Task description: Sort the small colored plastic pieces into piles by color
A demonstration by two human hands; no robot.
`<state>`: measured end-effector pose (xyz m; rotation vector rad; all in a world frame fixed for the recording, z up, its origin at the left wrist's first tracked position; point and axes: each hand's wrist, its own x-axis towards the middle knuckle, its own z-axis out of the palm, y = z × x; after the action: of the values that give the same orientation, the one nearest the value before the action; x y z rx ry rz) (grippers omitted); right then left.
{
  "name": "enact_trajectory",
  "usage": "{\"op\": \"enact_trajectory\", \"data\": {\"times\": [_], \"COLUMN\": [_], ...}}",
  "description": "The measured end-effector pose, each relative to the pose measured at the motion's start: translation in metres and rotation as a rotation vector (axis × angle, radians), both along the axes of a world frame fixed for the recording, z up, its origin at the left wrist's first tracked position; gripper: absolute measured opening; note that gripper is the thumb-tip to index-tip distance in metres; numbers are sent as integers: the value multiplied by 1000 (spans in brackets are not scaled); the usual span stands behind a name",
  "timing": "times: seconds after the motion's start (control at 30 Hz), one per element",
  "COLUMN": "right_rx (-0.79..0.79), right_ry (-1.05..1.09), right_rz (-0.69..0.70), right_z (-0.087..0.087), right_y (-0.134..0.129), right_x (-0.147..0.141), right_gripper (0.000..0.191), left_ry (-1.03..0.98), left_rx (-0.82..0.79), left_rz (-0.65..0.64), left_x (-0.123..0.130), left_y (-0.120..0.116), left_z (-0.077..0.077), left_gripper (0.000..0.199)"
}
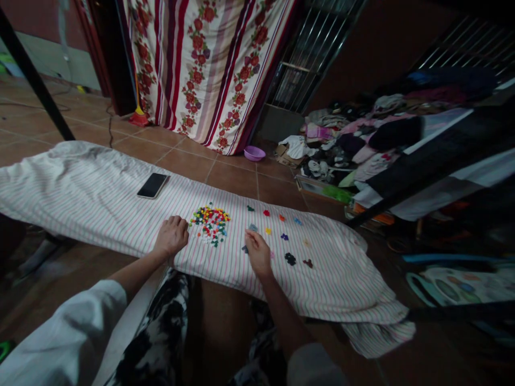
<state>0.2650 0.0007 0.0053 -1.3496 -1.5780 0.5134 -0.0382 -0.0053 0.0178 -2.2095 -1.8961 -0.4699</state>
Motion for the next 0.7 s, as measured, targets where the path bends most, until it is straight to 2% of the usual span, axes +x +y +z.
{"op": "enact_trajectory", "data": {"times": [0.13,0.27,0.4,0.7], "right_rx": [-37,-57,-106,-171], "right_ry": [-131,-277,-369,-409], "right_rz": [55,113,144,81], "right_z": [12,10,6,-1], "right_y": [26,43,50,59], "right_x": [-31,-45,-49,-60], "right_gripper": [23,23,23,17], "left_ry": [-8,-13,-40,-28], "left_rx": [-10,-19,-25,-37], "left_rz": [8,6,4,7], "left_x": [0,-1,-2,-1], "left_y": [0,0,1,1], "left_z": [2,3,3,4], "left_gripper": [20,19,19,17]}}
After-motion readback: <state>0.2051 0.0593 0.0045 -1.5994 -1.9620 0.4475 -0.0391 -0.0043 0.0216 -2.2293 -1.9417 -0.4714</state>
